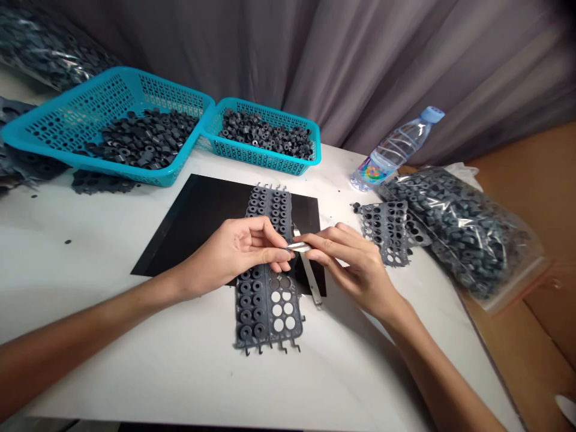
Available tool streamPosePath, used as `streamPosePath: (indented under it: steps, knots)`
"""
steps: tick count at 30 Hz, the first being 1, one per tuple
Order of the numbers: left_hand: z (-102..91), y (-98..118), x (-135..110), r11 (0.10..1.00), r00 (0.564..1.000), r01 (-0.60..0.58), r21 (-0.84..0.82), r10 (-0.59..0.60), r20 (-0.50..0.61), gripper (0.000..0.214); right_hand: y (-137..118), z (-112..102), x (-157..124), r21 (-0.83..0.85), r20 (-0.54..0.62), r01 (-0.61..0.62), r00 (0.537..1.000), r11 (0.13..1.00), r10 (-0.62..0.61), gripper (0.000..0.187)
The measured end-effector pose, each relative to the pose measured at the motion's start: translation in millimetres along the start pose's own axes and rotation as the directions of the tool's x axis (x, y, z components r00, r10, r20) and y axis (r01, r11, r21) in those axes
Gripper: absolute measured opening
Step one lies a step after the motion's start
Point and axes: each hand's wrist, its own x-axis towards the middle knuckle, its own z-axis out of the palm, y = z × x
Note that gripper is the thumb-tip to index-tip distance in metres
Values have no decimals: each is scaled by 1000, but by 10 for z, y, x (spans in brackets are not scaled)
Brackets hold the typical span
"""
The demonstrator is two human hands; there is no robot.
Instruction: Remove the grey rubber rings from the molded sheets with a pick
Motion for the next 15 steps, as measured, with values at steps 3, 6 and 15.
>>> streamPosePath:
  steps: [3, 6, 15]
  knots:
    - [-4, 5, -4, 1000, 1000, 7, 7, -7, 0, 22, -10, 1, 0, 34, -16, -25, 1000, 999, 26, 26]
    - [-4, 5, -9, 1000, 1000, 20, 20, -20, 1, 25, -31, 35, -9, 136, -39, -141, 988, 981, 147, 23]
    - [24, -100, -1, 1000, 999, 10, -29, -9, 31, 47, -99, 289, 34, 480, 44, -399, 900, 781, 433, 25]
